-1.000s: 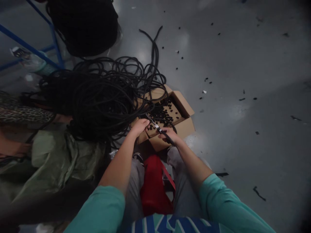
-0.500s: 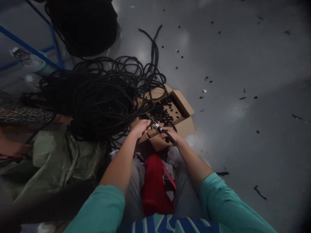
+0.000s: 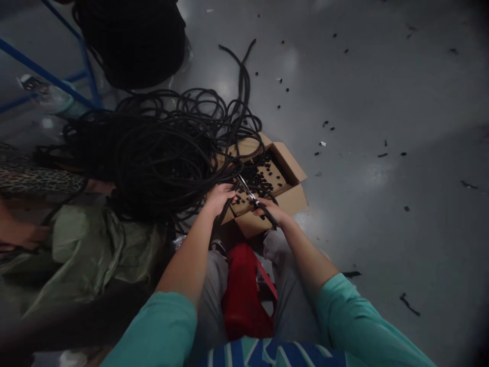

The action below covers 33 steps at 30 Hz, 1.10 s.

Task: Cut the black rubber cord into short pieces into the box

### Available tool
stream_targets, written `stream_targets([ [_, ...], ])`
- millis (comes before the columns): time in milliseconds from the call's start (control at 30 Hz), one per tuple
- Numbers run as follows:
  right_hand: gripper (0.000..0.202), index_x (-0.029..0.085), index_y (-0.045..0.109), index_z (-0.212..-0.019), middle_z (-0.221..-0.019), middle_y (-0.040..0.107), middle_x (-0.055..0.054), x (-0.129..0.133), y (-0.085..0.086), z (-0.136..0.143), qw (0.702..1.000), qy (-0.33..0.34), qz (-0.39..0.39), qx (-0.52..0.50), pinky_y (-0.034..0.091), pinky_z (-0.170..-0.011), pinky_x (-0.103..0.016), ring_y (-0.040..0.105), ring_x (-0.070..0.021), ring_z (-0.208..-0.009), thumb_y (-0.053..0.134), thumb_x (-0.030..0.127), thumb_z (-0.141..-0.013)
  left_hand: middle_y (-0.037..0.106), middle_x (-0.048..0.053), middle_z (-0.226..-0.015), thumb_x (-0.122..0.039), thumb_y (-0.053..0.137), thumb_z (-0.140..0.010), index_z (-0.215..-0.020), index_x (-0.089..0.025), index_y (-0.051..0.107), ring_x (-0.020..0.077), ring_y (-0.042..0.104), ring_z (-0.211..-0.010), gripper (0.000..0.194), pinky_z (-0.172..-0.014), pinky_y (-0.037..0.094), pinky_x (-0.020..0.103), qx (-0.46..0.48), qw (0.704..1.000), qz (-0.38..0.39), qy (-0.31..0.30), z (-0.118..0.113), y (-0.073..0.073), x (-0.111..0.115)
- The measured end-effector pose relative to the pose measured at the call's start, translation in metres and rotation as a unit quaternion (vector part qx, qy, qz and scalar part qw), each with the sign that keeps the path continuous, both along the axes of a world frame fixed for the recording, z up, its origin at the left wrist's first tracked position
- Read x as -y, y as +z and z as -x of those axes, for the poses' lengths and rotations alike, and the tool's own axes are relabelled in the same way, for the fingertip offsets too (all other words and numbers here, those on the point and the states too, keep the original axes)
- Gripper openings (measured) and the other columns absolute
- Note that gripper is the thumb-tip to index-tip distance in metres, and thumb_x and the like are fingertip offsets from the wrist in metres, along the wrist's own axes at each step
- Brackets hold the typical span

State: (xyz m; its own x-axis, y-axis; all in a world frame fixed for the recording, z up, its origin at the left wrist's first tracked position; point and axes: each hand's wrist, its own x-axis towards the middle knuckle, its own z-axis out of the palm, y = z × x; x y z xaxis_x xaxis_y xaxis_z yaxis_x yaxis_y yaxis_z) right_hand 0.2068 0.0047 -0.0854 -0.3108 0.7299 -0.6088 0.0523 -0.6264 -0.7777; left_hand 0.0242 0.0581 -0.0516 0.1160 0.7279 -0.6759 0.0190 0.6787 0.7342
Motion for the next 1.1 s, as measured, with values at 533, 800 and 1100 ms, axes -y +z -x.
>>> stream_targets([
  [533,0.052,0.017,0.061,-0.101,-0.068,0.056,0.003,-0.002,0.003,0.005,0.998,0.059,-0.019,-0.024,0.038,-0.058,-0.022,0.049,-0.0117,-0.064,0.061,0.015,-0.049,0.057,-0.001,-0.056,-0.015,0.062,-0.065,-0.071,-0.011,0.054,0.0041,0.045,-0.036,0.01,-0.036,0.028,0.019,-0.07,0.994,-0.043,-0.077,-0.004,-0.005,0.004],
  [800,0.059,0.016,0.056,-0.108,-0.078,0.06,0.0,-0.002,0.001,0.002,0.993,0.059,-0.039,-0.097,0.04,-0.07,-0.026,0.052,-0.0149,-0.074,0.06,0.019,-0.05,0.058,0.0,-0.057,-0.02,0.062,-0.068,-0.076,-0.011,0.056,0.0047,0.046,-0.039,0.014,-0.036,0.028,0.018,-0.017,0.994,-0.048,-0.1,-0.004,0.001,0.004],
  [1100,0.058,0.018,0.059,-0.106,-0.072,0.055,0.003,-0.003,0.004,0.005,0.997,0.054,-0.048,-0.01,0.038,-0.067,-0.024,0.05,-0.0129,-0.071,0.059,0.012,-0.048,0.058,0.0,-0.058,-0.014,0.059,-0.069,-0.071,-0.01,0.057,0.0042,0.043,-0.036,0.005,-0.035,0.026,0.019,-0.055,0.993,-0.043,-0.097,-0.006,0.006,0.004],
])
